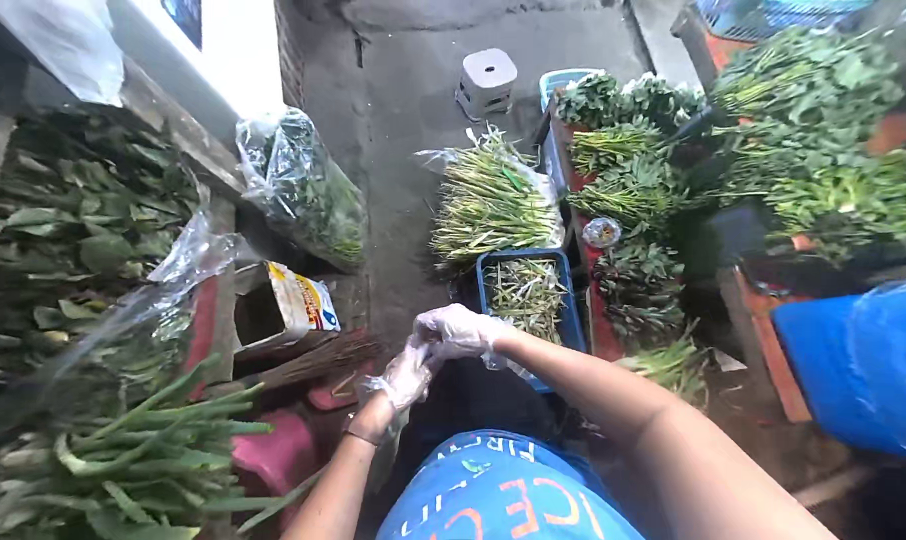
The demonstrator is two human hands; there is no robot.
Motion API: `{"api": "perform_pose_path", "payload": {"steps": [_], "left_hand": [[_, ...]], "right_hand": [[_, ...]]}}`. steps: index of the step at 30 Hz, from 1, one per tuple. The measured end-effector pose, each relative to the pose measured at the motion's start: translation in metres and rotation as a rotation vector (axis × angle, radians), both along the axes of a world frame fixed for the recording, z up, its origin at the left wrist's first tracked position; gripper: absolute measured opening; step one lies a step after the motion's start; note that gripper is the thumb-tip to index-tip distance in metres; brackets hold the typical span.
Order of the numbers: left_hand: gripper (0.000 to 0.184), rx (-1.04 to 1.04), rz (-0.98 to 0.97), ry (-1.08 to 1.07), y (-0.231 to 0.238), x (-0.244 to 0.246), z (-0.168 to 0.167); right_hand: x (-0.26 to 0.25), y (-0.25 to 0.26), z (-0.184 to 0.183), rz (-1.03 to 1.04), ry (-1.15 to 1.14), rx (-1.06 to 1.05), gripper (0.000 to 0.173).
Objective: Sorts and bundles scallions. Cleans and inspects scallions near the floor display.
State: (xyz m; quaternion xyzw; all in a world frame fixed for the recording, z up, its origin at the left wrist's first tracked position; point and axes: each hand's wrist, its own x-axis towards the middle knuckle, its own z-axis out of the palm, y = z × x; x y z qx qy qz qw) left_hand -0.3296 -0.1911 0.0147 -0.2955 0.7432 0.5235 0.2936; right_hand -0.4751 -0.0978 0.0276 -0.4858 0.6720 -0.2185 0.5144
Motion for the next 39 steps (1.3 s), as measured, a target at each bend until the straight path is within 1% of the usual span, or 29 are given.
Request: {"api": "perform_pose_path", "payload": {"steps": [1,3,5,7,9,10,11,12,13,14,15,18,20,22,24,26,28,30,31,32,34,36,37,39], "left_hand": [[0.062,-0.007,-0.021,-0.012,-0.006,-0.012,-0.001],[0.067,-0.034,-0.059,-0.016,-0.020,-0.039,-0.004],[0.069,-0.079,-0.087,0.023,-0.034,-0.072,-0.006],[0.068,-0.136,-0.145,0.028,-0.047,-0.108,-0.003],[0.063,-0.176,-0.221,0.013,-0.060,-0.143,-0.001],[0.061,-0.193,-0.261,-0.002,-0.069,-0.159,-0.001],[0.059,-0.208,-0.285,-0.014,-0.078,-0.174,-0.002],[0.059,-0.215,-0.290,-0.038,-0.090,-0.190,0.000],[0.057,-0.219,-0.268,-0.056,-0.103,-0.205,-0.001],[0.054,-0.215,-0.217,-0.072,-0.115,-0.220,-0.001],[0.052,-0.211,-0.147,-0.084,-0.129,-0.233,-0.003],[0.045,-0.192,0.044,-0.130,-0.170,-0.275,-0.019],[0.044,-0.191,0.105,-0.125,-0.200,-0.304,-0.041],[0.045,-0.180,0.138,-0.125,-0.227,-0.336,-0.068],[0.043,-0.182,0.141,-0.142,-0.251,-0.372,-0.102],[0.045,-0.192,0.103,-0.172,-0.275,-0.415,-0.144],[0.050,-0.195,0.057,-0.233,-0.289,-0.448,-0.182],[0.052,-0.223,-0.002,-0.283,-0.302,-0.486,-0.216],[0.054,-0.236,-0.031,-0.313,-0.306,-0.497,-0.234],[0.055,-0.253,-0.055,-0.338,-0.310,-0.506,-0.256],[0.055,-0.266,-0.070,-0.354,-0.319,-0.513,-0.303],[0.056,-0.294,-0.078,-0.378,-0.327,-0.513,-0.347],[0.057,-0.305,-0.080,-0.392,-0.330,-0.510,-0.365],[0.057,-0.310,-0.053,-0.407,-0.334,-0.505,-0.393]], "right_hand": [[-0.014,-0.003,0.000,-0.042,-0.086,0.035,0.033],[-0.046,-0.009,-0.014,-0.138,-0.243,0.044,0.028],[-0.081,-0.019,-0.027,-0.201,-0.303,0.043,0.026],[-0.115,-0.030,-0.026,-0.207,-0.209,0.077,0.027],[-0.149,-0.036,-0.022,-0.206,0.008,0.115,0.031],[-0.169,-0.034,-0.023,-0.228,0.072,0.103,0.034],[-0.189,-0.032,-0.025,-0.266,0.075,0.094,0.039],[-0.210,-0.028,-0.025,-0.319,0.025,0.095,0.047],[-0.230,-0.023,-0.024,-0.388,-0.040,0.104,0.056],[-0.249,-0.018,-0.024,-0.466,-0.099,0.115,0.060],[-0.267,-0.011,-0.028,-0.550,-0.133,0.130,0.059],[-0.315,0.006,-0.056,-0.858,-0.178,0.185,0.043],[-0.346,0.008,-0.078,-1.075,-0.211,0.246,0.038],[-0.378,0.005,-0.102,-1.242,-0.264,0.306,0.038],[-0.410,-0.002,-0.132,-1.363,-0.320,0.354,0.039],[-0.448,-0.015,-0.172,-1.519,-0.384,0.379,0.040],[-0.483,-0.025,-0.224,-1.699,-0.429,0.395,0.039],[-0.523,-0.032,-0.292,-1.793,-0.423,0.395,0.040],[-0.538,-0.032,-0.331,-1.784,-0.378,0.421,0.040],[-0.552,-0.031,-0.370,-1.727,-0.282,0.469,0.040],[-0.581,-0.033,-0.433,-1.549,-0.079,0.588,0.040],[-0.611,-0.039,-0.473,-1.434,0.002,0.657,0.040],[-0.622,-0.041,-0.491,-1.420,0.022,0.675,0.041],[-0.638,-0.043,-0.530,-1.455,0.057,0.701,0.048]]}}
